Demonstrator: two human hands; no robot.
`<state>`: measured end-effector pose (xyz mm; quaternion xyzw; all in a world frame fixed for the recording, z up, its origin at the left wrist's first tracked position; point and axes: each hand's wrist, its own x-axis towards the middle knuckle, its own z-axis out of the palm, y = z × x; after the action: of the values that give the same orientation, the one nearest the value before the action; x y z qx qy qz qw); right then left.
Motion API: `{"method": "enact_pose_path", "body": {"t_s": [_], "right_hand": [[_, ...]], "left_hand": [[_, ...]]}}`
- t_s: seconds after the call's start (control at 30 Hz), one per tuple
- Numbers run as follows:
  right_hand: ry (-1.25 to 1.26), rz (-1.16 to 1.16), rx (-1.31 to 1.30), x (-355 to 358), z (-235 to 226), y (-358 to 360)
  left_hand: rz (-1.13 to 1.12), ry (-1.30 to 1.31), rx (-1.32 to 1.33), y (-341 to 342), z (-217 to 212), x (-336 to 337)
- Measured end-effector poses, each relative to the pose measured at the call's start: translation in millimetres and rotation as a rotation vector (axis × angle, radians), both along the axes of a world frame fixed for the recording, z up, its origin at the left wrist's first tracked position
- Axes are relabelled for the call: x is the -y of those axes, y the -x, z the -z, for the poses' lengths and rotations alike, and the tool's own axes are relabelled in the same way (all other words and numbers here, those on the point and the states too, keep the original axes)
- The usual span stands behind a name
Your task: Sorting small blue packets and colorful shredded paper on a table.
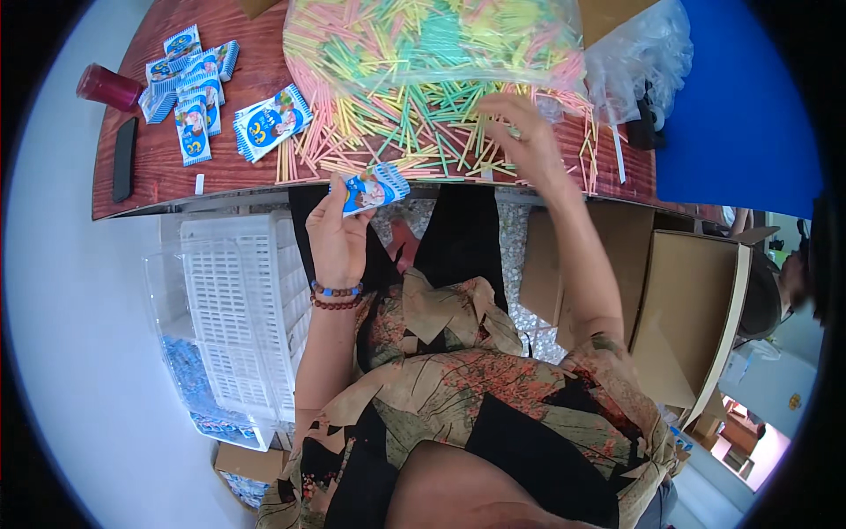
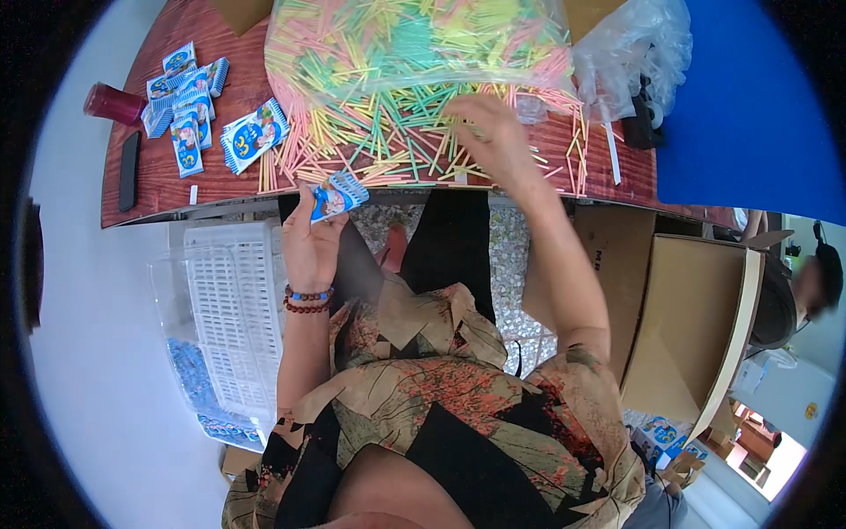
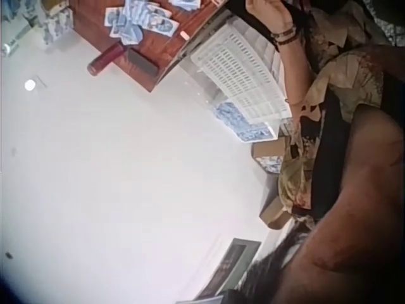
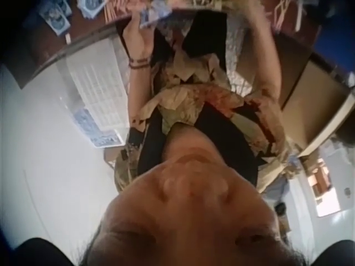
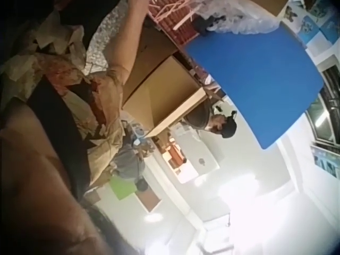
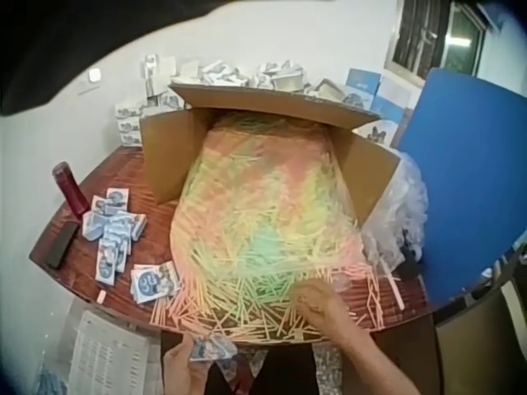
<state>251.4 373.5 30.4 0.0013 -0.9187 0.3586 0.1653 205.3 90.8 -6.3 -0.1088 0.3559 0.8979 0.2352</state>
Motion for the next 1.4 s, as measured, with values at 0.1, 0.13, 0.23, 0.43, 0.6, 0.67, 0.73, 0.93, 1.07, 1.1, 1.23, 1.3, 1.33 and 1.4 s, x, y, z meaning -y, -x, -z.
{"method": "enact_pose_path", "body": {"t_s": [0.1, 0.13, 0.23, 0.43, 0.6, 0.67, 0.73, 0.93, 1.07, 1.1, 1.23, 1.3, 1.33, 1.4], "right_hand": [[-0.504, -0.027, -0.024, -39, 0, 8], [-0.625, -0.090, -0.012, -42, -2, 12], [-0.760, -0.271, -0.029, -45, -3, 29], [-0.831, -0.429, -0.006, -53, 0, 49], [-0.854, -0.404, -0.067, -54, 9, 55], [-0.858, -0.390, -0.071, -53, 14, 56], [-0.861, -0.352, -0.065, -53, 17, 54], [-0.799, -0.342, -0.094, -55, 18, 54], [-0.748, -0.299, -0.084, -50, 20, 52], [-0.685, -0.272, -0.066, -49, 20, 51], [-0.461, -0.160, -0.135, -35, 18, 46], [-0.294, -0.075, -0.113, -35, 26, 43], [-0.123, 0.008, -0.094, -30, 24, 43], [0.074, 0.073, -0.068, -23, 16, 39]], "left_hand": [[-0.008, 0.018, 0.024, -2, 1, -6], [0.013, 0.008, 0.019, -2, 2, -7], [0.029, 0.009, 0.012, -6, -3, -11], [0.026, 0.029, 0.009, -5, -1, -10], [0.038, 0.034, 0.005, -6, -1, -12], [0.079, -0.006, 0.002, -6, -1, -12], [0.067, 0.015, 0.009, -8, -6, -13], [0.034, 0.017, 0.016, -6, -3, -8], [0.024, 0.013, 0.026, -7, 0, -7], [0.021, 0.010, 0.026, -7, 4, -6], [0.042, -0.016, 0.013, -6, 5, -4], [0.029, -0.021, 0.021, -7, 3, -6], [0.026, -0.022, 0.026, -7, 4, -6], [0.023, -0.025, 0.032, -6, 5, -6]]}}
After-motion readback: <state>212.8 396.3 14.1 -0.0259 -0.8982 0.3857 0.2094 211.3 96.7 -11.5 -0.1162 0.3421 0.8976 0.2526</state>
